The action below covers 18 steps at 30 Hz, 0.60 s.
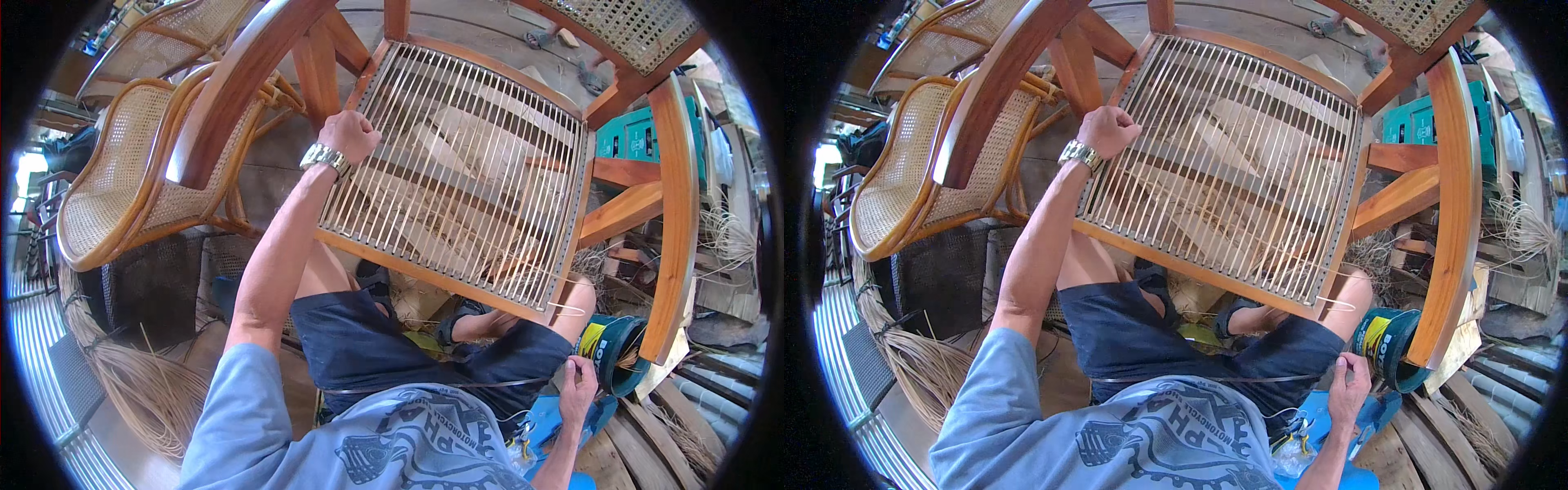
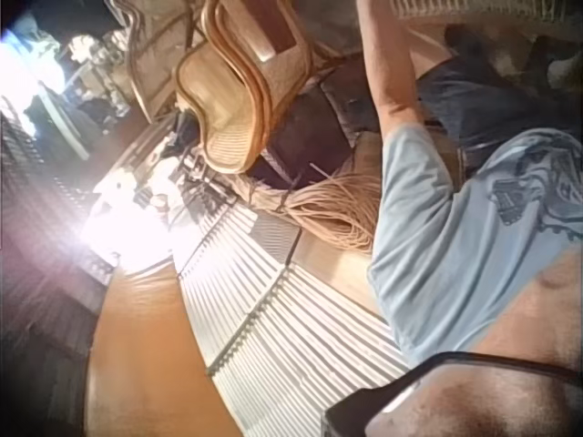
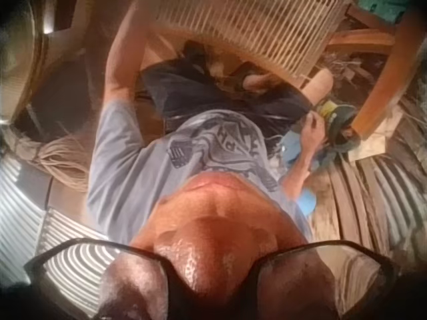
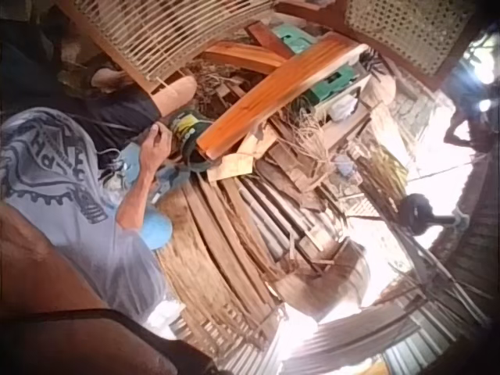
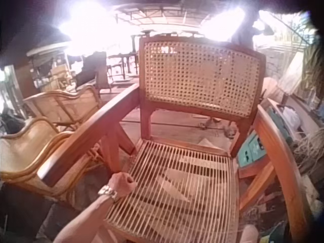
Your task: Weaving the seat of a wooden chair with thin cane strips.
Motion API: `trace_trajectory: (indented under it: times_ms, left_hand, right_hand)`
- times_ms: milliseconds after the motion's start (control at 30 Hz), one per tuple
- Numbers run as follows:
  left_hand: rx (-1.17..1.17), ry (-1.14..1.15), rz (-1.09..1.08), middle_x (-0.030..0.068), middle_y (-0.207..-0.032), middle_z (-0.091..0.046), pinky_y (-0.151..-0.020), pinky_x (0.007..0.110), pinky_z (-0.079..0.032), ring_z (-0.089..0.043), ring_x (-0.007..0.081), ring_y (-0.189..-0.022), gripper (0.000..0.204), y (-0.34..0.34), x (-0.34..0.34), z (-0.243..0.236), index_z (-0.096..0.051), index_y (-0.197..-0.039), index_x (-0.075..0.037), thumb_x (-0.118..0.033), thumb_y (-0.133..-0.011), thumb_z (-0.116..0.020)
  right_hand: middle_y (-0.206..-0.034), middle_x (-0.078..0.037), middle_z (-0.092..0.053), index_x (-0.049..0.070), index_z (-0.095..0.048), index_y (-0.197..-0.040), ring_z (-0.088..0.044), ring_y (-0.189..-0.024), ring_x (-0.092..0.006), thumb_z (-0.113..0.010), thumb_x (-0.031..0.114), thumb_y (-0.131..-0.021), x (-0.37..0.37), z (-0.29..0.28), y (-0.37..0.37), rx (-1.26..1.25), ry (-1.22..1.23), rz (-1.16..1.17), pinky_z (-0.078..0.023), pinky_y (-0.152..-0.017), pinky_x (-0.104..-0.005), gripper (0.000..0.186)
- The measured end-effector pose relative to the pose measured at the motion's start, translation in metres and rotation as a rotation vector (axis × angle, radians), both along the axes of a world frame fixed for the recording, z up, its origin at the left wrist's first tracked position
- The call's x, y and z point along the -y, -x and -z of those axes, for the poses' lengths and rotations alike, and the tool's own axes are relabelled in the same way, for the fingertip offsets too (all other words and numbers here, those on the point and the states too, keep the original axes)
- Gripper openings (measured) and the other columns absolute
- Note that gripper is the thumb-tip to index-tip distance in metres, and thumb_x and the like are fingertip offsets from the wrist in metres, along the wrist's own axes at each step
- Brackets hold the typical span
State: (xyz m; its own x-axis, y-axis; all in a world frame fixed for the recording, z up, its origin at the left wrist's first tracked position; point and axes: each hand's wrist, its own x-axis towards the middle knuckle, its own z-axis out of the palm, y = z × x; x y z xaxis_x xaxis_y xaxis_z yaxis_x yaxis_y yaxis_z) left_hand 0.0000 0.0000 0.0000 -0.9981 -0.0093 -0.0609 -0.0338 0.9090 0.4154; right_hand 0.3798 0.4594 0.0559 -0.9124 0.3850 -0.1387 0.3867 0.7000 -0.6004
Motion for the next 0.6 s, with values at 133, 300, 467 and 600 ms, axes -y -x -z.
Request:
trace_trajectory:
  times_ms: [133, 300, 467, 600]
  left_hand:
    - [0.029, -0.045, -0.023, 0.0153, -0.085, -0.075, -0.082, 0.042, -0.057, -0.073, 0.0316, -0.082, 0.027, 0.003, 0.007, 0.005, -0.080, -0.088, -0.008, -0.033, -0.082, -0.070]
    - [0.043, -0.051, -0.045, 0.0162, -0.084, -0.075, -0.082, 0.042, -0.057, -0.073, 0.0319, -0.083, 0.027, 0.004, 0.001, 0.000, -0.079, -0.089, -0.008, -0.031, -0.081, -0.069]
    - [0.031, -0.060, -0.047, 0.0201, -0.087, -0.073, -0.084, 0.045, -0.057, -0.071, 0.0382, -0.085, 0.021, -0.001, -0.003, -0.006, -0.080, -0.085, -0.010, -0.023, -0.080, -0.065]
    - [0.013, -0.048, -0.066, 0.0201, -0.086, -0.073, -0.083, 0.045, -0.057, -0.071, 0.0386, -0.084, 0.020, -0.001, -0.003, -0.005, -0.079, -0.081, -0.009, -0.023, -0.080, -0.065]
  right_hand:
    - [-0.089, -0.010, -0.063, -0.001, -0.064, -0.096, -0.060, -0.084, -0.0230, -0.063, 0.009, -0.096, 0.001, 0.002, -0.002, 0.004, -0.017, -0.020, -0.048, -0.080, -0.0347, 0.010]
    - [-0.088, -0.010, -0.063, -0.001, -0.064, -0.095, -0.061, -0.083, -0.0236, -0.063, 0.009, -0.095, -0.005, 0.010, -0.005, 0.009, 0.011, -0.020, -0.048, -0.079, -0.0346, 0.010]
    - [-0.088, -0.010, -0.064, -0.001, -0.064, -0.095, -0.061, -0.084, -0.0240, -0.063, 0.009, -0.095, -0.005, 0.011, -0.005, 0.044, 0.008, -0.008, -0.048, -0.080, -0.0344, 0.009]
    - [-0.088, -0.011, -0.064, 0.000, -0.064, -0.095, -0.062, -0.085, -0.0242, -0.063, 0.009, -0.095, -0.007, 0.010, -0.006, 0.039, 0.006, -0.021, -0.048, -0.081, -0.0343, 0.009]
